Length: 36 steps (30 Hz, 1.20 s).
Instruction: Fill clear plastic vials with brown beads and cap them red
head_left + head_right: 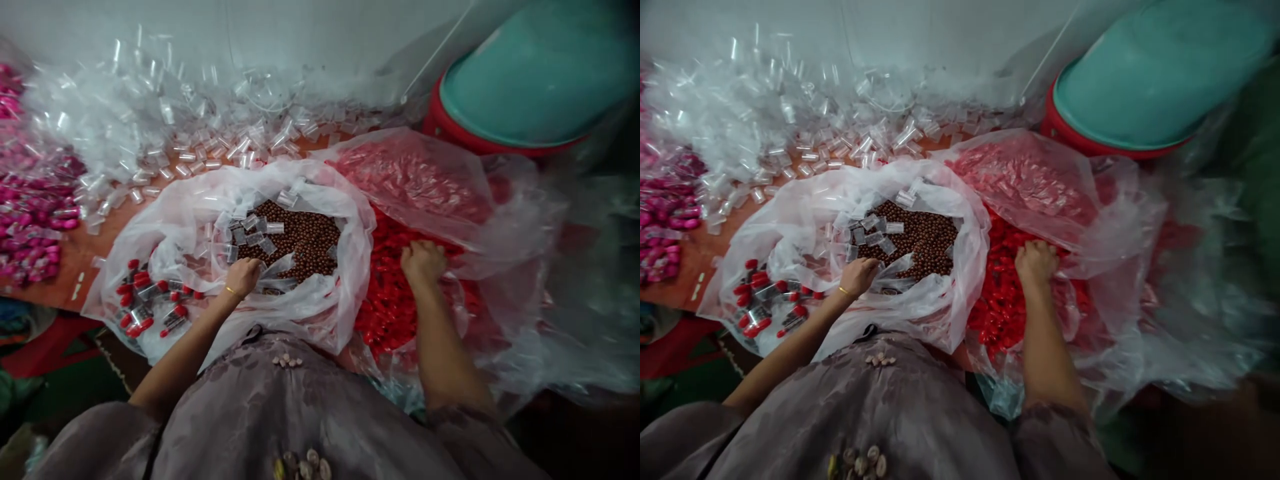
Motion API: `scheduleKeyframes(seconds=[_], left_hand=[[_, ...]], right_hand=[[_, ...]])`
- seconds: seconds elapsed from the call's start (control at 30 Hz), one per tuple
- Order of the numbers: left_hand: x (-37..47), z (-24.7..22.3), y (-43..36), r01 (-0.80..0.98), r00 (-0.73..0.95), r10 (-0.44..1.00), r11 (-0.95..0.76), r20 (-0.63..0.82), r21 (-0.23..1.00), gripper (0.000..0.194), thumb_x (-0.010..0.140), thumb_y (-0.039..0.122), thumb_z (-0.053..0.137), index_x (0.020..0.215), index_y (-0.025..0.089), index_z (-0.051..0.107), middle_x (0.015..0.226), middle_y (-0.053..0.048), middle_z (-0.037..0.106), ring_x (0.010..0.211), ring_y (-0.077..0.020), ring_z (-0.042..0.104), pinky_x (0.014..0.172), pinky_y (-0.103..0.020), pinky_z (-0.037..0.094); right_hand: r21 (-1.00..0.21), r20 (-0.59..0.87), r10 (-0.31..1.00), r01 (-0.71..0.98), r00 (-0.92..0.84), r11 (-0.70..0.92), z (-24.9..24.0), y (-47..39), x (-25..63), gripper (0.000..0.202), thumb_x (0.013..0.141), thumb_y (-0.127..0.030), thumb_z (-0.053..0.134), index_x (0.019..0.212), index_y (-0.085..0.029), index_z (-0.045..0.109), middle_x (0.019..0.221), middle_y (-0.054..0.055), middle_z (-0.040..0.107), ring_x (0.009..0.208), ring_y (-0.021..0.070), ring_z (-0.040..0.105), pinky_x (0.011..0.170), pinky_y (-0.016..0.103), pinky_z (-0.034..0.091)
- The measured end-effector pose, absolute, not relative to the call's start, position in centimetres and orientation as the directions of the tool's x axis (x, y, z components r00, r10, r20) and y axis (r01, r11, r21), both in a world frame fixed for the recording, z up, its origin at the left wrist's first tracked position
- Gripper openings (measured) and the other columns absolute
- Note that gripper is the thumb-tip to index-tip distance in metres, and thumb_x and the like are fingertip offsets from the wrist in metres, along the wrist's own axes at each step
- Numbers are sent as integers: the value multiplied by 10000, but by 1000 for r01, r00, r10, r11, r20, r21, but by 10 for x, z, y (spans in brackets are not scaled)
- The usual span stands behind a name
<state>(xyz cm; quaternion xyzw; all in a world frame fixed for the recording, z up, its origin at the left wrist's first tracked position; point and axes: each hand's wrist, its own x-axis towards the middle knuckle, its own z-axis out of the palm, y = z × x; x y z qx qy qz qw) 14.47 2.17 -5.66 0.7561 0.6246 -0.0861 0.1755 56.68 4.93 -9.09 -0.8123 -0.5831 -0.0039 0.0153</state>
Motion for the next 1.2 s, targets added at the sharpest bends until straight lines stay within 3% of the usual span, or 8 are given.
scheduleKeyframes(seconds=[0.13, 0.23, 0.3, 0.47, 0.73, 0.9, 1.07, 1.2], left_hand=[[151, -58, 46, 985, 85, 938, -28, -335, 170, 322, 885, 284, 367, 1029, 199, 642, 973, -109, 652, 904, -217, 598, 704, -279, 409], [156, -68, 70, 949, -59, 867, 202, -495, 241, 469, 853, 507, 381, 840, 156, 692, 847, -128, 679, 834, -232, 620, 665, -274, 410], [162, -76, 82, 906, -112, 817, 319, -566, 280, 532, 797, 600, 418, 752, 146, 692, 790, -124, 685, 808, -228, 626, 661, -265, 411], [188, -89, 94, 795, -212, 829, 454, -517, 403, 357, 779, 470, 523, 855, 152, 667, 903, -108, 685, 861, -205, 618, 700, -258, 430], [202, -105, 114, 710, -70, 711, 528, -700, 466, 217, 688, 306, 643, 580, 118, 629, 500, -56, 588, 556, -186, 596, 569, -279, 443], [221, -117, 137, 638, -80, 817, 482, -572, 600, 169, 692, 277, 639, 664, 110, 643, 746, -117, 660, 779, -227, 618, 718, -327, 449], [235, -122, 142, 474, -13, 895, 398, -446, 785, 206, 736, 233, 589, 906, 120, 617, 931, -73, 662, 853, -154, 594, 791, -263, 450], [222, -118, 125, 119, 96, 945, 301, -312, 946, 306, 660, 255, 666, 924, 128, 576, 901, -34, 642, 817, -124, 574, 802, -253, 447]], right_hand=[[-410, 193, 815, 799, 547, -439, -89, 27, 545, 312, 820, -341, 392, 734, -117, 592, 742, 181, 623, 717, 254, 561, 651, 388, 407], [-742, 142, 753, 572, 643, -348, -79, 0, 505, 342, 839, -432, 352, 726, -167, 536, 714, 137, 638, 613, 209, 590, 608, 365, 459], [-843, 71, 773, 452, 630, -292, -70, -17, 474, 334, 829, -467, 392, 735, -178, 529, 725, 110, 650, 594, 189, 607, 586, 337, 483], [-892, -20, 911, 404, 411, -202, -60, -30, 410, 309, 832, -454, 446, 819, -177, 583, 751, 70, 678, 628, 163, 627, 599, 287, 497], [-885, -104, 983, 437, 152, -161, -81, -14, 367, 309, 837, -441, 450, 894, -178, 601, 770, 68, 686, 645, 164, 626, 614, 278, 493], [-893, -196, 973, 390, 118, -227, -91, -8, 366, 294, 852, -435, 429, 892, -191, 589, 746, 50, 680, 559, 144, 606, 571, 263, 488], [-851, -208, 965, 458, 158, -258, -91, 3, 382, 320, 855, -441, 407, 955, -190, 580, 711, 32, 652, 595, 149, 594, 565, 257, 469], [-798, -189, 959, 537, 211, -276, -88, 9, 392, 377, 844, -449, 381, 1027, -181, 573, 776, 48, 652, 679, 171, 593, 621, 283, 464]])
